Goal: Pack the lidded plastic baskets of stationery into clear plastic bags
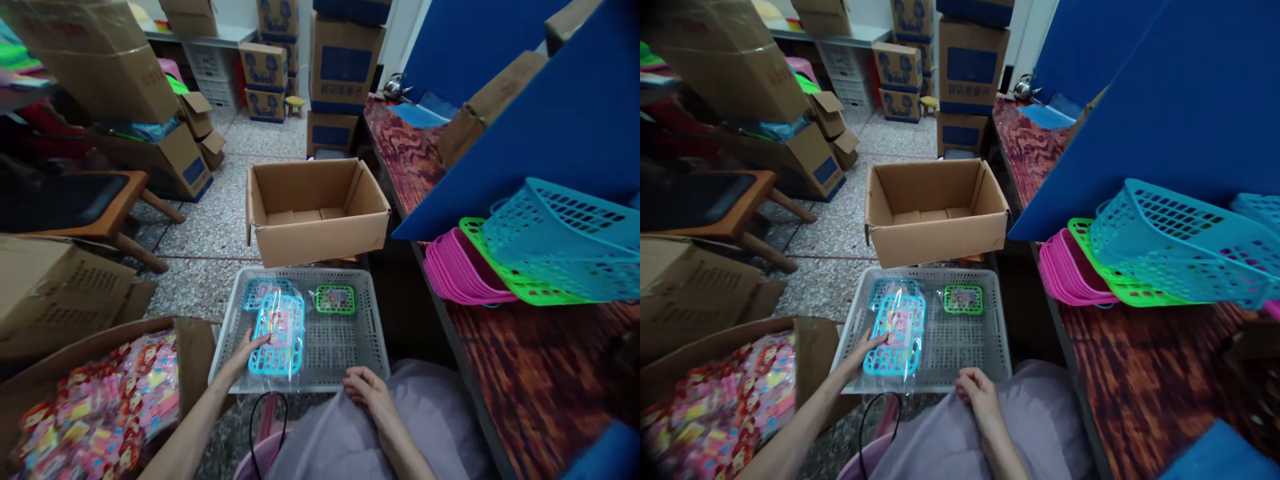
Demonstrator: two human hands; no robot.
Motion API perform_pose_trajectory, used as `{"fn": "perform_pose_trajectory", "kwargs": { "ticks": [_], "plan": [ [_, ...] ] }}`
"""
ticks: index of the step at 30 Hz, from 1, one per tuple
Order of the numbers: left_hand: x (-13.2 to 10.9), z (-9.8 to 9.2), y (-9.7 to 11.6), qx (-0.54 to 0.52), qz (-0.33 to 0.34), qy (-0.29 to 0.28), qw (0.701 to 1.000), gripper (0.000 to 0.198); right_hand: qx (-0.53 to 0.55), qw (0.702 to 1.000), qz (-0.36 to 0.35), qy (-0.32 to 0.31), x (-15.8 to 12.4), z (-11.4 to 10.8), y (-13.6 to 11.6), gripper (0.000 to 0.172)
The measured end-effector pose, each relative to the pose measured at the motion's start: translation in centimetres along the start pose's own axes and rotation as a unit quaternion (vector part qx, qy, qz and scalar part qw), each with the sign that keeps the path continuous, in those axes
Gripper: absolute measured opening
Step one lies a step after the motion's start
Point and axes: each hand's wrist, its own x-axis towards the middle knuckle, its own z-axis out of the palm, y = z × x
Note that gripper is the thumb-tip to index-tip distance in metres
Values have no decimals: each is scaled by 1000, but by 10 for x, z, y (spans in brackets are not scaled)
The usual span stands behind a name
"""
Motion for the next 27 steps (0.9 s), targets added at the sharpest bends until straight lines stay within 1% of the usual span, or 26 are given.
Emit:
{"fn": "perform_pose_trajectory", "kwargs": {
  "ticks": [2,4,5,7,9,10,12,13,15,18,21,23,25,26,27],
  "plan": [
    [-4,-3,1,0,-13,-7,1000,86,-3,1000,3,0,8,2,4,48],
    [-11,1,5,2,-24,-37,999,84,-1,1000,-4,5,13,6,4,52],
    [-15,6,7,6,-29,-63,998,82,10,1000,-10,9,15,8,1,57],
    [-24,20,16,14,-35,-131,991,77,56,998,-13,5,16,12,-9,72],
    [-34,39,29,24,-40,-196,979,73,127,991,0,-34,13,16,-24,87],
    [-38,48,35,31,-44,-220,974,72,163,985,6,-64,11,17,-30,90],
    [-46,66,48,53,-47,-260,963,71,207,972,8,-114,6,17,-40,89],
    [-49,74,53,66,-47,-275,958,70,219,968,5,-122,5,16,-41,85],
    [-54,88,60,89,-48,-299,949,68,231,967,7,-111,3,13,-39,78],
    [-55,101,62,112,-60,-319,939,66,240,967,11,-87,4,7,-27,74],
    [-50,108,62,115,-87,-321,936,67,246,966,0,-76,8,2,-16,72],
    [-42,110,65,94,-108,-309,940,65,256,964,3,-67,11,0,-12,71],
    [-32,109,69,59,-111,-296,947,58,274,960,12,-58,14,-1,-10,68],
    [-26,107,71,39,-103,-277,955,54,287,956,18,-53,15,-2,-11,66],
    [-21,104,70,21,-91,-247,965,49,303,952,21,-46,17,-2,-12,63]
  ]
}}
